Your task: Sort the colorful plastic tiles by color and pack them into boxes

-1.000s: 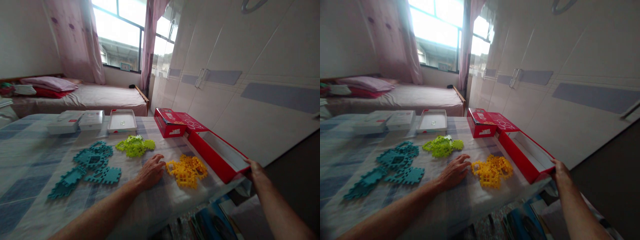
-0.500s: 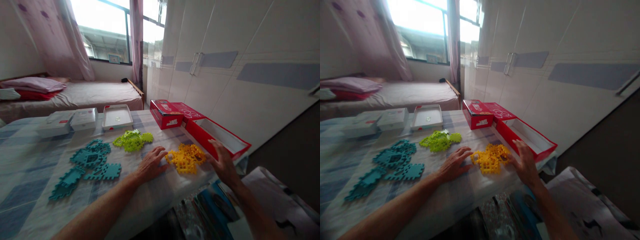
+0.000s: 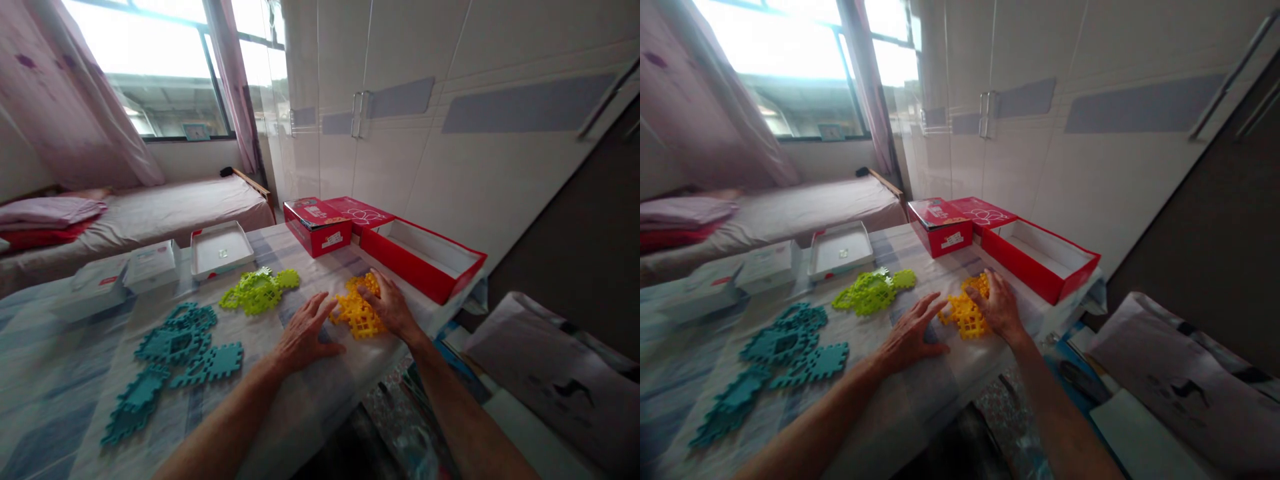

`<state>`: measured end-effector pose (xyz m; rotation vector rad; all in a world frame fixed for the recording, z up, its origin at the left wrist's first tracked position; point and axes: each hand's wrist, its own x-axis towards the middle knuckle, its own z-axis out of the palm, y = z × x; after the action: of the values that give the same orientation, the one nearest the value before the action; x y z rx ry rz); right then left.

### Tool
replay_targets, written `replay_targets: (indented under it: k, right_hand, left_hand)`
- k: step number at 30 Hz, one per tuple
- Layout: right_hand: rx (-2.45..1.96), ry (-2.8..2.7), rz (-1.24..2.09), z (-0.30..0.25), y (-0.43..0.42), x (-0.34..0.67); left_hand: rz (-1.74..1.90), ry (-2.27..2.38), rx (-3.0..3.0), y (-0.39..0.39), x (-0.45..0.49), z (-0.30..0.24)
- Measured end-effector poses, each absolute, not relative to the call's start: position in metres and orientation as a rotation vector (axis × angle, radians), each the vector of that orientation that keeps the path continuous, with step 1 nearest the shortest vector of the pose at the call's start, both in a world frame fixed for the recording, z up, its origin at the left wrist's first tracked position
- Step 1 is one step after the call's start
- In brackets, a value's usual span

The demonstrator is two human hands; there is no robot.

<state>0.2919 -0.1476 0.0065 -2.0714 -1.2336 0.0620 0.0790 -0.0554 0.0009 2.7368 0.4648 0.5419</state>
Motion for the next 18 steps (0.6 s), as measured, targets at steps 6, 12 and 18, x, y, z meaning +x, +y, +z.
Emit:
replay_targets:
  k: [6,12,18]
  right_hand:
    - [-2.101,-1.275,-0.003,0.002,-0.124,0.255]
    - [-1.996,-1.333,-0.147,0.006,-0.117,0.238]
    - [-1.911,-1.319,-0.198,0.006,-0.120,0.235]
  left_hand:
    - [0.496,0.519,2.701,-0.054,0.080,-0.006]
    - [0.545,0.573,2.670,-0.051,0.081,-0.010]
    - [0.529,0.584,2.688,-0.051,0.081,-0.009]
